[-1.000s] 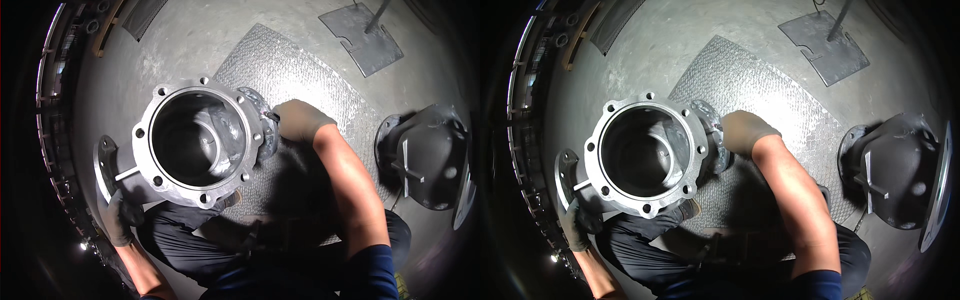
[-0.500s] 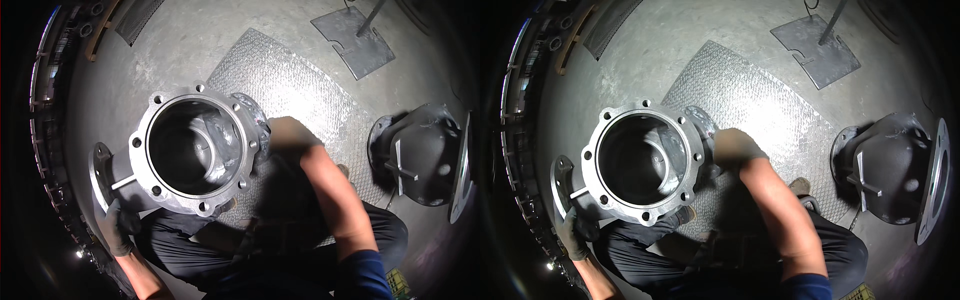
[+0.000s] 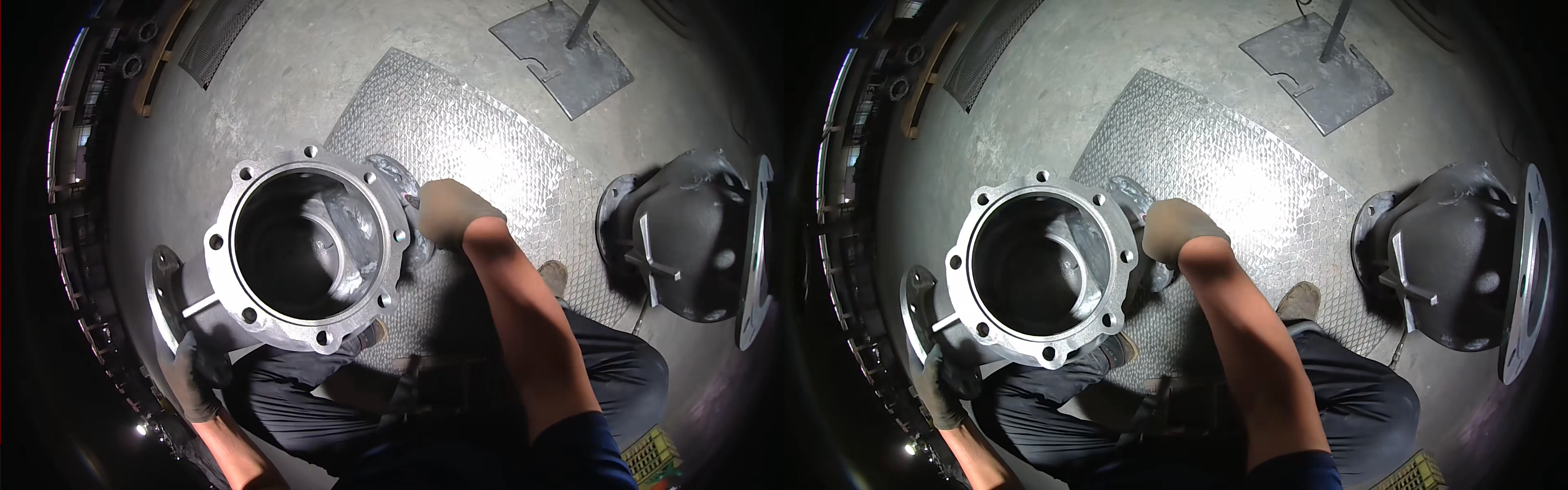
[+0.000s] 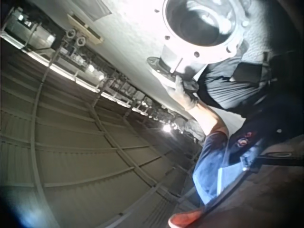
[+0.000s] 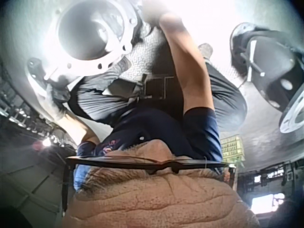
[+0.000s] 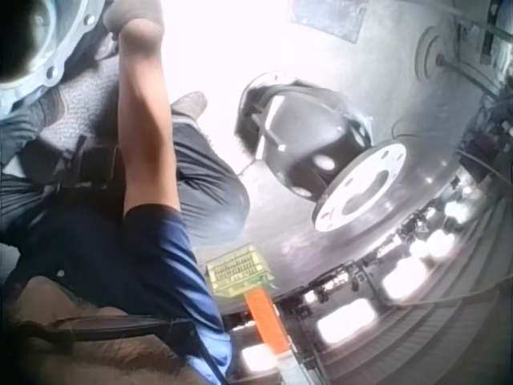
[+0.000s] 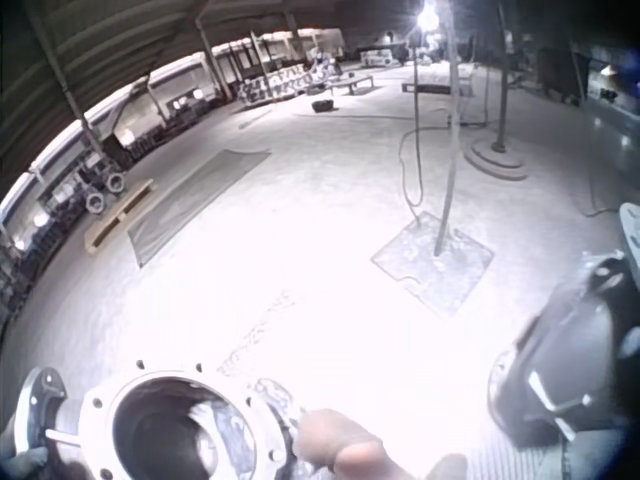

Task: The person polishes or grinds the surface of a metal component using a die grinder.

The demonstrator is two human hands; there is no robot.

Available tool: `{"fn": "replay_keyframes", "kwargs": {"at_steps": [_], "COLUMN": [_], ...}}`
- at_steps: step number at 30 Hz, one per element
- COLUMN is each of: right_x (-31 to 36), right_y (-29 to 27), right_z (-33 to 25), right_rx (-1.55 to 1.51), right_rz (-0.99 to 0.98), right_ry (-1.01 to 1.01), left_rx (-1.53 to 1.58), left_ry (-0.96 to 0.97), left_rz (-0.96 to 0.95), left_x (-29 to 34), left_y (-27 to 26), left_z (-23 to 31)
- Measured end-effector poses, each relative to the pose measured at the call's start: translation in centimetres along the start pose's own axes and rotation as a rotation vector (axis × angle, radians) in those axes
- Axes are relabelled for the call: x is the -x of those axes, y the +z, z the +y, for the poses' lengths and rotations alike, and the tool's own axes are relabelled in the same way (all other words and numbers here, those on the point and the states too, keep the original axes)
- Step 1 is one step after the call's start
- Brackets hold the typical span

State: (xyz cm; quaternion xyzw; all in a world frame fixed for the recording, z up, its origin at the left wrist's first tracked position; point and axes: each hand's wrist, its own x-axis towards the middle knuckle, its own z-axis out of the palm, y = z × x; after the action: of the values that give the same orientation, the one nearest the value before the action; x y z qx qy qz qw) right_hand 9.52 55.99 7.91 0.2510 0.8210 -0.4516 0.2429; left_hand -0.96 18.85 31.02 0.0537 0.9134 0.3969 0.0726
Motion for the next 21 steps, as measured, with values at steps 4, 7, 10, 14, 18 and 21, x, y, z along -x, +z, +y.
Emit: {"fn": "replay_keyframes", "kwargs": {"at_steps": [4, 7, 10, 14, 18, 21], "right_x": [1.1, 0.5, -0.2, 0.5, 1.2, 2.1], "right_y": [-0.4, 3.1, 8.5, 13.8, 15.0, 15.8], "right_z": [0.0, 1.8, 4.5, 3.2, 1.7, 1.8], "right_rx": [0.081, 0.036, -0.068, -0.209, -0.331, -0.324], "right_rz": [-0.095, -0.064, 0.304, 0.587, 0.602, 0.602], "right_ry": [-0.062, -0.077, -0.251, -0.187, -0.020, -0.016], "left_rx": [0.001, -0.024, 0.009, 0.016, 0.009, 0.021], "left_ry": [0.003, -0.021, 0.006, 0.045, 0.027, -0.008], "left_rz": [0.045, 0.049, 0.059, 0.058, 0.004, 0.037], "left_x": [0.2, 0.5, 0.2, 0.2, 0.1, 0.1], "left_y": [0.1, -0.1, 0.6, 1.0, 0.5, 0.6], "left_z": [0.5, 0.6, 0.6, 0.9, 0.7, 0.6]}}
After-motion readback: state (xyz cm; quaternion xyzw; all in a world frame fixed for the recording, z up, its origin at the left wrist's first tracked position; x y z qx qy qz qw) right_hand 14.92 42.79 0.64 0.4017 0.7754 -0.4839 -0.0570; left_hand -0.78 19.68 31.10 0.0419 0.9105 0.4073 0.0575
